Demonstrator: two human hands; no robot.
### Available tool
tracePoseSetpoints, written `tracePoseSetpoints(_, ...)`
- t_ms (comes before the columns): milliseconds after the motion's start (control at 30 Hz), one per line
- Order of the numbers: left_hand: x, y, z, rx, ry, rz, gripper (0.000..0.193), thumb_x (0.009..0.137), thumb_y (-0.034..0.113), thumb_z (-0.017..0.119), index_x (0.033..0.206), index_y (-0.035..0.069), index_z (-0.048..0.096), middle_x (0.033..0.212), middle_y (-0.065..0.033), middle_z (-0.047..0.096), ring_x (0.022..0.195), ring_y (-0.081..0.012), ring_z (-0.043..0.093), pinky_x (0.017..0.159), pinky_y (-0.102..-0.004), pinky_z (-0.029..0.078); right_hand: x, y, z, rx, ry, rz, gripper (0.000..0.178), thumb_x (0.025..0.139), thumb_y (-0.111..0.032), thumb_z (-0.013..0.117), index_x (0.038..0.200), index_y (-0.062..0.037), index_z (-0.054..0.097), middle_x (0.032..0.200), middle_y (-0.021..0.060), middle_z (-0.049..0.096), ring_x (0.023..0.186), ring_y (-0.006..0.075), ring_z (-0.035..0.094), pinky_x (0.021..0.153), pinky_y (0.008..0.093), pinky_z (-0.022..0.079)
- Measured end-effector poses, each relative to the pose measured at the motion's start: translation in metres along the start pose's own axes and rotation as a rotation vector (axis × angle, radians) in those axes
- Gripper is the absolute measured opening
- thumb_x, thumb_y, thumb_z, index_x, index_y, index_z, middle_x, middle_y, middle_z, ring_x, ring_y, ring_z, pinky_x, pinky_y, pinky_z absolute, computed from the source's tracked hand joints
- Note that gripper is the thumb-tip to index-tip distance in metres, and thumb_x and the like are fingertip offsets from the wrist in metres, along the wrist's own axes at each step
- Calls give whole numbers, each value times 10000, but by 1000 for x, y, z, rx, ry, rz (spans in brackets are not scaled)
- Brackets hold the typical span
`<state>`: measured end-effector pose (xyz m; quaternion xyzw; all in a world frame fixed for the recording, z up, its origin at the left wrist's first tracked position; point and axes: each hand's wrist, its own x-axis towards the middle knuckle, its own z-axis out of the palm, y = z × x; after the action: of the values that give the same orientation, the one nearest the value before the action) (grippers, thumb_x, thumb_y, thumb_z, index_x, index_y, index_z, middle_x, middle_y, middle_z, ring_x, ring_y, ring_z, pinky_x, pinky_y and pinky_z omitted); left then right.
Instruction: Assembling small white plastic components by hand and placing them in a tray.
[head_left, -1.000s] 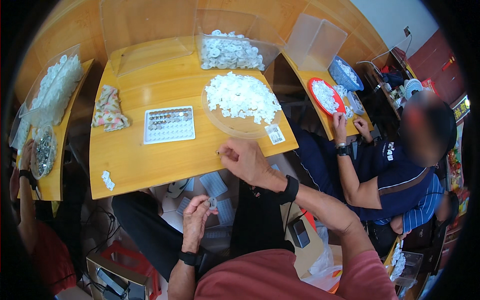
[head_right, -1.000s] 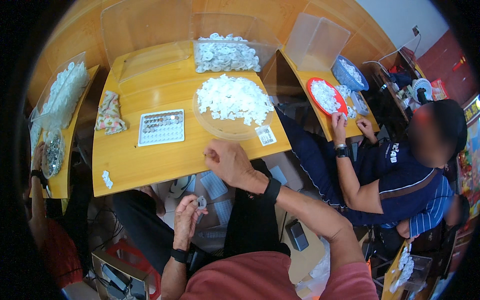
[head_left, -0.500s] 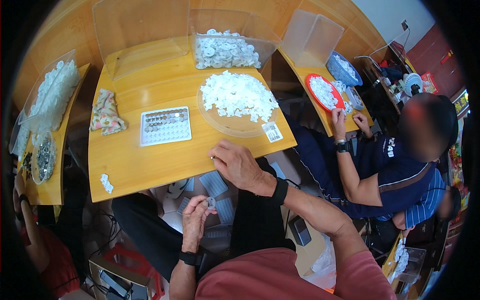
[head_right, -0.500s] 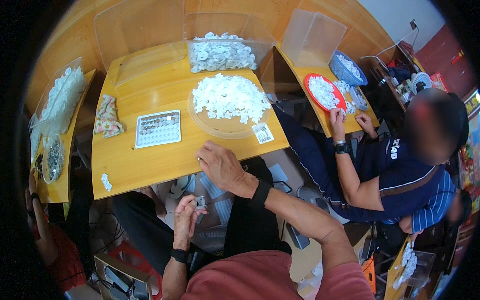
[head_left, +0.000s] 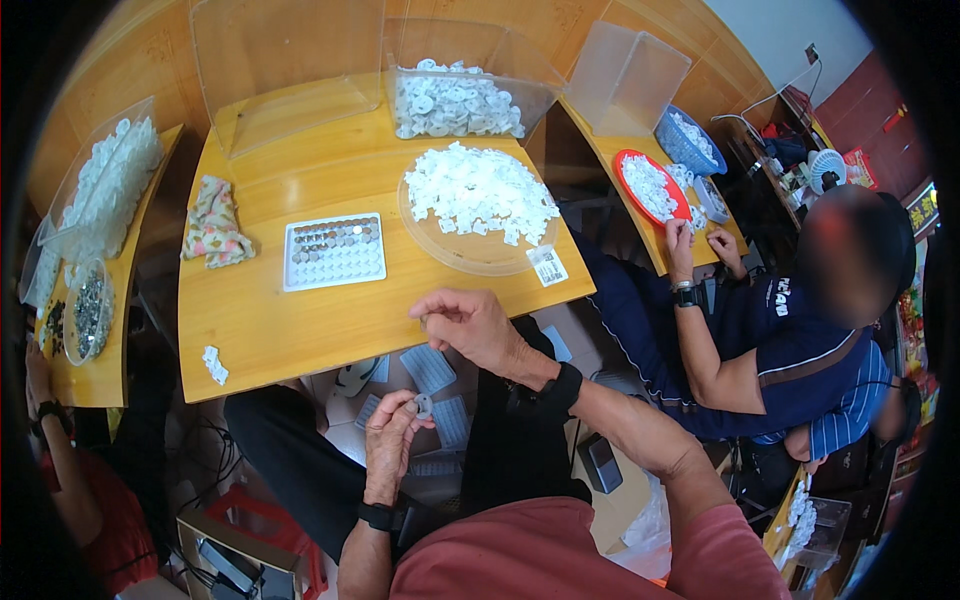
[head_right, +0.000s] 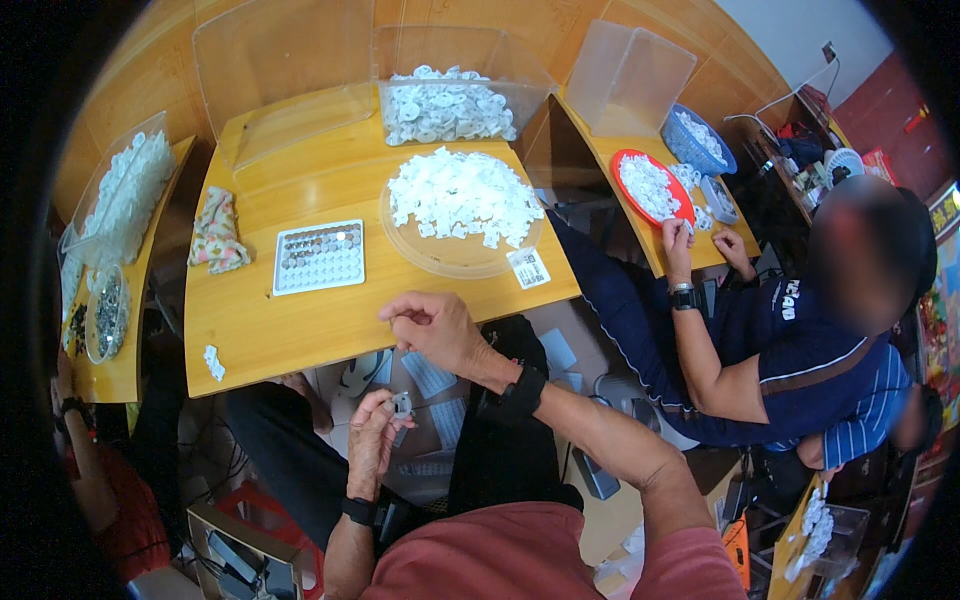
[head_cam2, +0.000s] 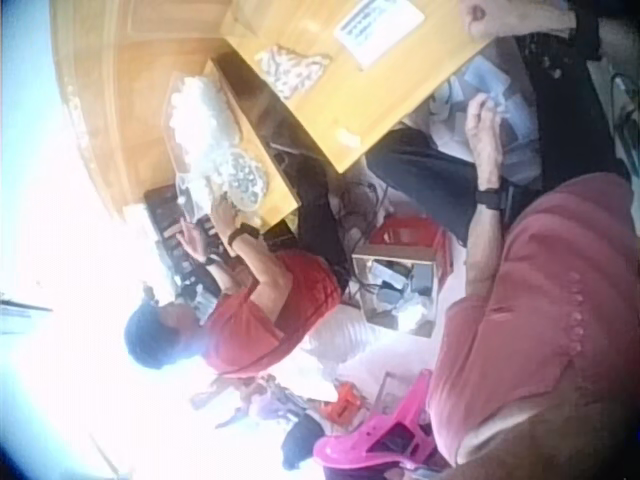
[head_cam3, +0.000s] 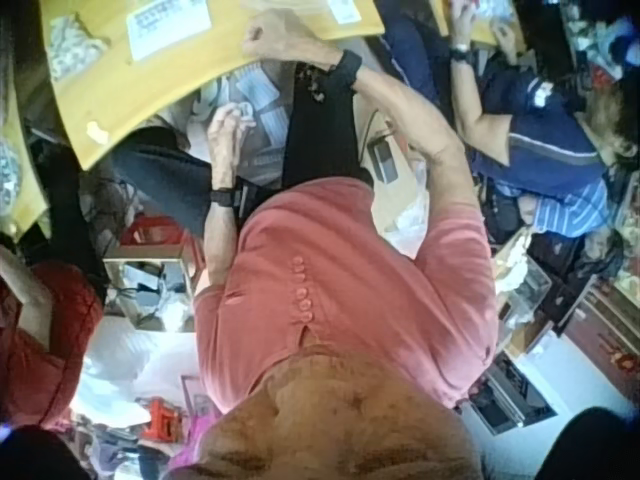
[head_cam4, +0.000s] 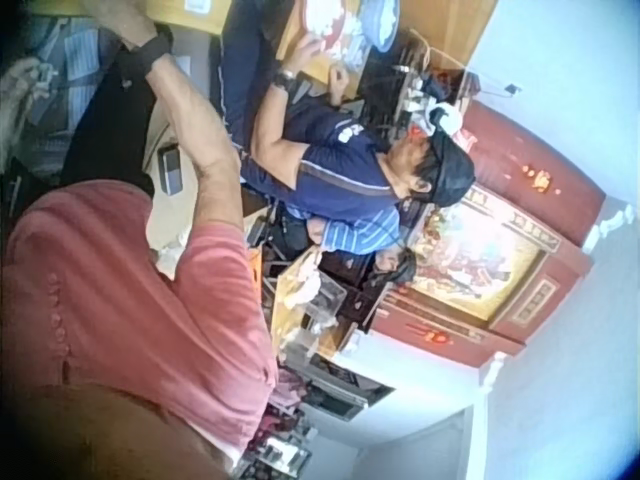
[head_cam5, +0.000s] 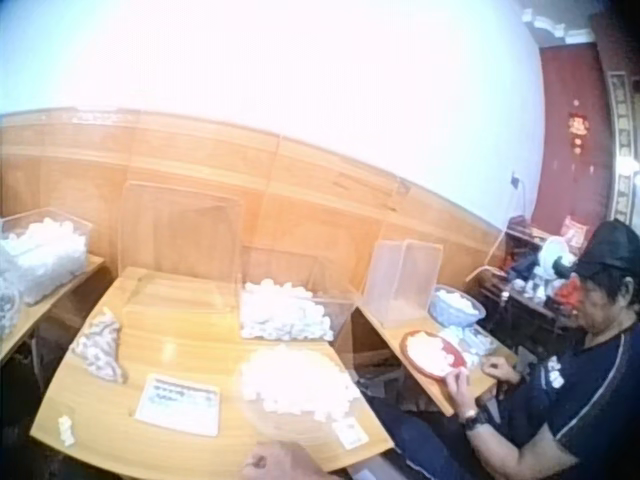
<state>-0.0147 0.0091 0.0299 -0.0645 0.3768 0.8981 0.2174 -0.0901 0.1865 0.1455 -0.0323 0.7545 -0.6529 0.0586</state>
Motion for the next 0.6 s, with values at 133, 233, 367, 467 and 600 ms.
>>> tracePoseSetpoints(133,1,-3,-2,6,6,-4,153,902,73,537,1025,-10,573,884,-90,609,751,-182,624,690,-314,542,2,2,-3,69,-13,76,199,851,-19,561,1034,34,620,758,24,609,662,44,570,621,196,507)
tracePoseSetpoints(233,1,-4,-3,28,4,-1,167,907,107,538,1030,-4,559,887,-103,610,756,-196,625,686,-327,546,2,10,1,126,4,-50,194,793,-12,604,974,52,637,735,47,635,646,52,581,581,193,500)
tracePoseSetpoints(367,0,-4,-4,17,16,-5,173,907,114,538,1038,3,555,891,-109,609,754,-199,623,688,-333,541,-4,9,9,-80,68,-84,220,762,-5,627,975,51,638,732,44,632,653,43,564,592,188,481)
tracePoseSetpoints(467,0,-3,-4,-39,7,-10,189,908,130,537,1047,3,543,895,-116,610,757,-202,616,707,-337,533,-12,9,13,-182,79,-152,186,822,17,575,1000,47,619,741,27,615,661,51,582,601,184,479)
tracePoseSetpoints(600,1,-3,-7,-88,2,-7,212,908,148,537,1059,0,527,909,-121,609,772,-203,609,720,-339,524,-47,0,25,-45,3,-78,146,858,-14,575,984,42,619,732,30,618,641,53,587,575,187,476)
